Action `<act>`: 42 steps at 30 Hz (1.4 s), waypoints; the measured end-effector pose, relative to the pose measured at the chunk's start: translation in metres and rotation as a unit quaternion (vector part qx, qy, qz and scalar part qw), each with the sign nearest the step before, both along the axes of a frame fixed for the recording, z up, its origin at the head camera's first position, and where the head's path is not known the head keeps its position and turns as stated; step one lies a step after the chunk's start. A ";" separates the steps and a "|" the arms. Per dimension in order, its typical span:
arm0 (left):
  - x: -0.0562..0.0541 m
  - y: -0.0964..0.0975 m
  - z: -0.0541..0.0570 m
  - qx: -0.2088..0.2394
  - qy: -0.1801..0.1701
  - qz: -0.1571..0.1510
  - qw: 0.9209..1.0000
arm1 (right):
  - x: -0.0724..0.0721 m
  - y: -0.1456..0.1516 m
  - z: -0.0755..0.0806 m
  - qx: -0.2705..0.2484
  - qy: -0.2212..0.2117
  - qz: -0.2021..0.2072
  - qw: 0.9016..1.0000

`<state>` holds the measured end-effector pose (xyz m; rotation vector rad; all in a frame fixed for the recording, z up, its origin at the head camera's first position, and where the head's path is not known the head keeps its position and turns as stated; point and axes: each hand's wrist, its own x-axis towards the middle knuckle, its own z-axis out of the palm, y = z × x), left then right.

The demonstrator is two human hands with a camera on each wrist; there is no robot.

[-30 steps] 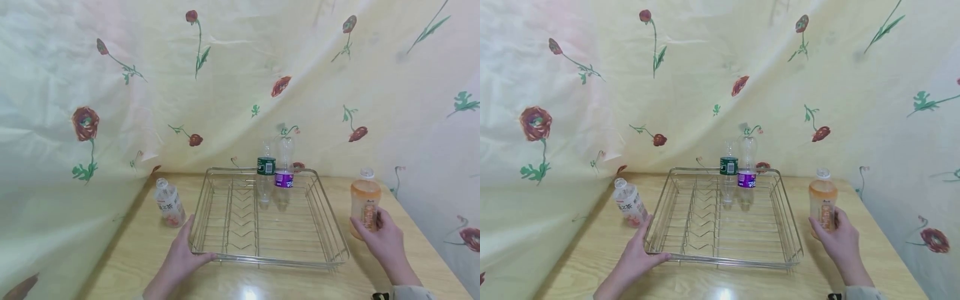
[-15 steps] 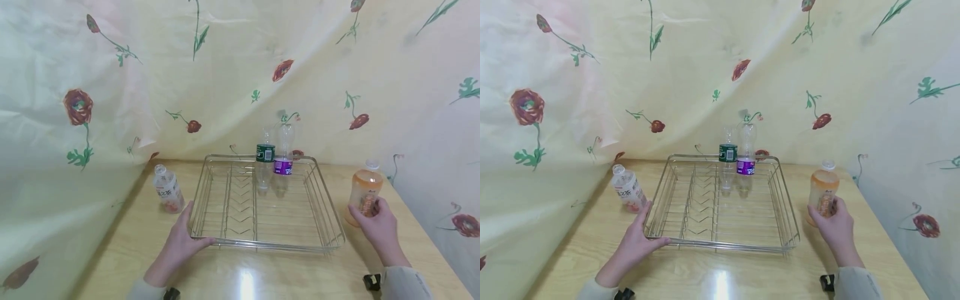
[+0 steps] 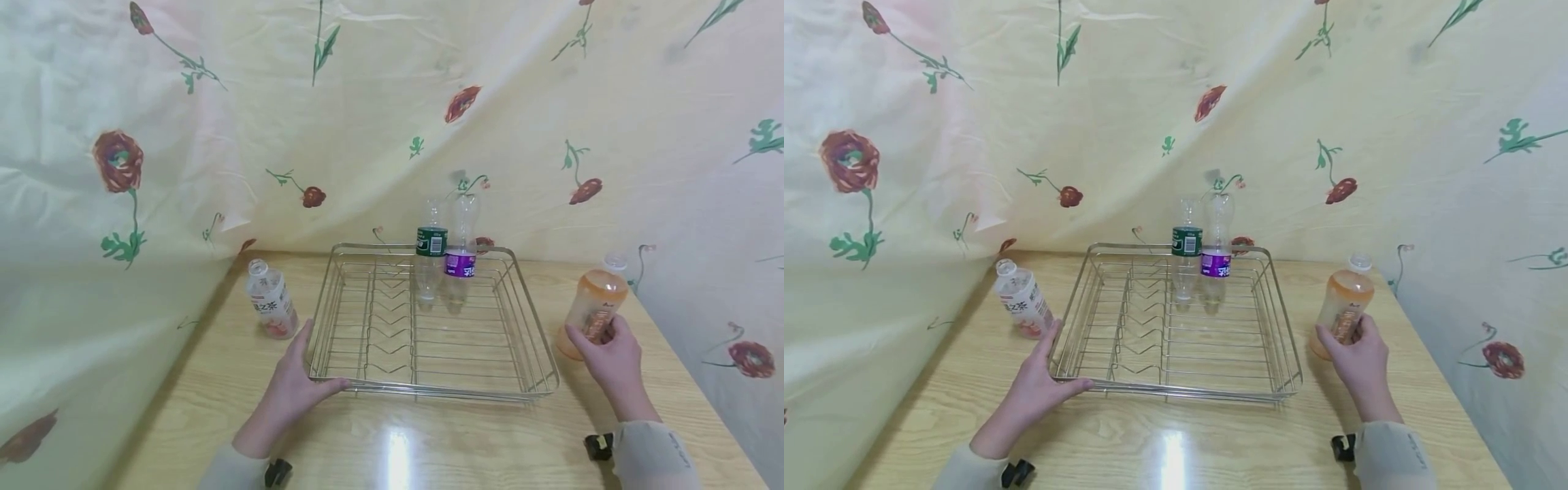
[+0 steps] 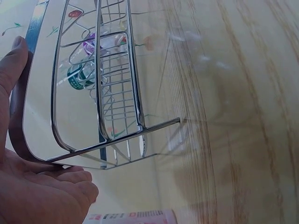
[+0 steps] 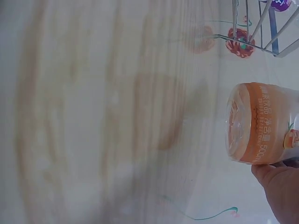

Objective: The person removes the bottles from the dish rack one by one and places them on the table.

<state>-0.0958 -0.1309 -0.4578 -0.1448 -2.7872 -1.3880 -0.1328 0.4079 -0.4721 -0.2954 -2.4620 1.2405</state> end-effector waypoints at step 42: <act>0.000 0.000 -0.002 0.009 0.004 -0.008 1.000 | -0.001 0.007 -0.007 0.005 -0.061 -0.006 0.998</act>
